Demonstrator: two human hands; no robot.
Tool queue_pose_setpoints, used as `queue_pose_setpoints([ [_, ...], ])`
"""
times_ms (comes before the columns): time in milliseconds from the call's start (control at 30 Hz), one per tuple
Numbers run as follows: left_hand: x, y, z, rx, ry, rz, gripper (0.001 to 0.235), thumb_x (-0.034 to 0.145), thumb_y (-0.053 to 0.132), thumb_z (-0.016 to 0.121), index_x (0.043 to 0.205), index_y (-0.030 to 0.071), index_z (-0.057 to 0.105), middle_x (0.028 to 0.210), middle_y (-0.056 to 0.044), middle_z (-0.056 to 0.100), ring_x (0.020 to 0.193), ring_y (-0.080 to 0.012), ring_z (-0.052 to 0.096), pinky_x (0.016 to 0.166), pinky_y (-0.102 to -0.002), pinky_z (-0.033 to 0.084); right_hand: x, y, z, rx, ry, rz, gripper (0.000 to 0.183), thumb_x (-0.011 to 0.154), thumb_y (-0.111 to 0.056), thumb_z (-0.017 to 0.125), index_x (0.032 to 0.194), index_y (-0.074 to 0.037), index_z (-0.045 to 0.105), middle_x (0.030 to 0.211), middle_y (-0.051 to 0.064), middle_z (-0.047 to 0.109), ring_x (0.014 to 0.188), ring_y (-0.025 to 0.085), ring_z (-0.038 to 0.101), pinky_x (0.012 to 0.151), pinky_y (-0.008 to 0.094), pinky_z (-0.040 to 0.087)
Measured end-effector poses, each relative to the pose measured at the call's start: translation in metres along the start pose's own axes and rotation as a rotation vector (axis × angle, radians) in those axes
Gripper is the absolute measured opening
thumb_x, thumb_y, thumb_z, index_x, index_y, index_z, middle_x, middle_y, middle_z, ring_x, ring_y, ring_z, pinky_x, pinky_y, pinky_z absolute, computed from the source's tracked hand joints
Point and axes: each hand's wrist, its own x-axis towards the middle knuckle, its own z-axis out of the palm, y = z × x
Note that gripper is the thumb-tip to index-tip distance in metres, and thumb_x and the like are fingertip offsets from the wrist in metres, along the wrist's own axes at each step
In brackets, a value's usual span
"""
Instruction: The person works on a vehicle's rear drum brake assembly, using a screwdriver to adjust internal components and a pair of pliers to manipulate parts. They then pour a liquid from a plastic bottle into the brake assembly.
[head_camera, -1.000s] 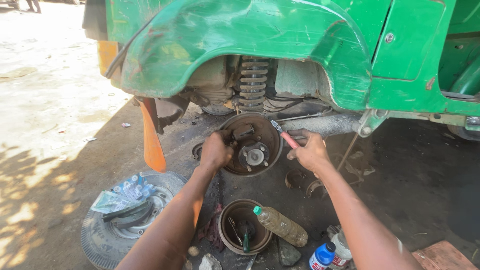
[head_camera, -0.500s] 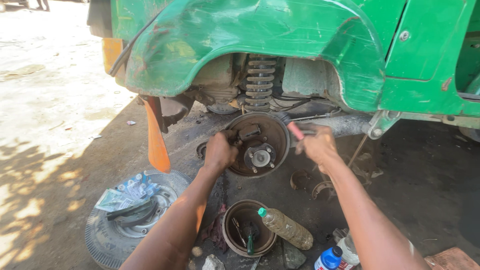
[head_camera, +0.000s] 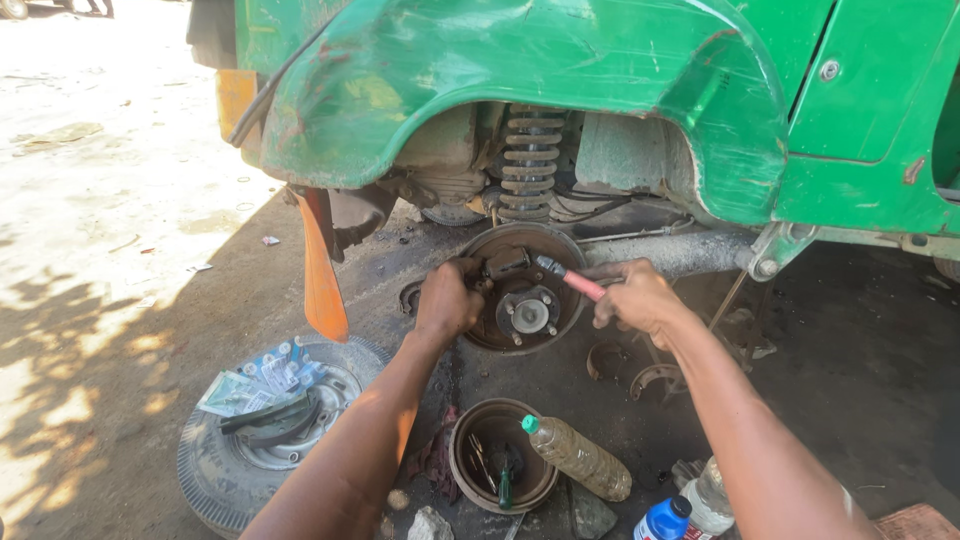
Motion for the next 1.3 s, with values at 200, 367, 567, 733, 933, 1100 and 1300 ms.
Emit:
queue_pose_setpoints([
  [200, -0.002, -0.002, -0.002, 0.006, 0.034, 0.061, 0.042, 0.080, 0.012, 0.074, 0.121, 0.003, 0.072, 0.111, -0.026, 0.073, 0.107, -0.0395, 0.070, 0.096, -0.045, 0.053, -0.005, 0.000, 0.003, 0.084, -0.022, 0.085, 0.070, 0.069, 0.015, 0.064, 0.132, -0.015, 0.066, 0.095, 0.018, 0.077, 0.055, 0.018, 0.057, 0.045, 0.031, 0.042],
  [367, -0.001, -0.002, -0.004, 0.053, -0.007, 0.030, 0.054, 0.072, 0.004, 0.069, 0.126, 0.005, 0.071, 0.110, -0.028, 0.072, 0.106, -0.0408, 0.070, 0.098, -0.045, 0.053, -0.004, 0.000, 0.000, -0.014, 0.016, 0.064, 0.074, 0.067, 0.013, 0.067, 0.133, -0.020, 0.070, 0.093, 0.014, 0.077, 0.053, 0.017, 0.050, 0.046, 0.031, 0.042],
  [567, -0.001, 0.001, -0.003, 0.008, 0.027, 0.007, 0.043, 0.080, 0.015, 0.075, 0.121, 0.004, 0.072, 0.111, -0.026, 0.072, 0.106, -0.0412, 0.070, 0.095, -0.047, 0.053, 0.002, -0.007, -0.009, -0.029, 0.030, 0.004, 0.071, 0.063, 0.012, 0.071, 0.129, -0.015, 0.075, 0.088, 0.016, 0.076, 0.055, 0.016, 0.058, 0.048, 0.029, 0.048],
  [733, -0.003, 0.000, -0.004, 0.021, 0.017, 0.028, 0.045, 0.080, 0.013, 0.073, 0.123, 0.002, 0.070, 0.110, -0.029, 0.072, 0.108, -0.0418, 0.070, 0.098, -0.046, 0.053, 0.006, -0.005, -0.015, -0.043, -0.033, -0.006, 0.070, 0.060, 0.008, 0.076, 0.127, -0.010, 0.073, 0.095, 0.015, 0.077, 0.070, 0.026, 0.064, 0.058, 0.039, 0.052],
  [933, -0.001, 0.003, -0.006, 0.037, -0.008, -0.004, 0.049, 0.077, 0.009, 0.071, 0.126, 0.002, 0.069, 0.112, -0.026, 0.072, 0.108, -0.0395, 0.071, 0.099, -0.045, 0.053, 0.019, 0.006, -0.020, -0.024, -0.054, -0.148, 0.077, 0.052, 0.006, 0.085, 0.126, -0.013, 0.073, 0.114, 0.010, 0.075, 0.102, 0.024, 0.071, 0.095, 0.045, 0.055],
  [1100, -0.003, 0.006, -0.006, 0.052, -0.032, -0.035, 0.053, 0.075, 0.007, 0.071, 0.128, 0.004, 0.069, 0.112, -0.025, 0.073, 0.106, -0.0367, 0.072, 0.100, -0.043, 0.053, 0.031, 0.009, -0.040, 0.070, 0.019, -0.296, 0.076, 0.047, 0.008, 0.088, 0.120, -0.009, 0.075, 0.115, 0.014, 0.078, 0.101, 0.026, 0.074, 0.100, 0.050, 0.056],
  [1300, -0.006, 0.010, -0.007, 0.021, -0.020, -0.029, 0.051, 0.076, 0.008, 0.072, 0.126, 0.004, 0.070, 0.113, -0.023, 0.074, 0.106, -0.0356, 0.073, 0.099, -0.044, 0.054, 0.046, 0.006, -0.014, 0.775, 0.311, -0.500, 0.065, 0.071, -0.002, 0.085, 0.131, -0.005, 0.062, 0.108, 0.014, 0.074, 0.099, 0.030, 0.075, 0.093, 0.051, 0.058],
])
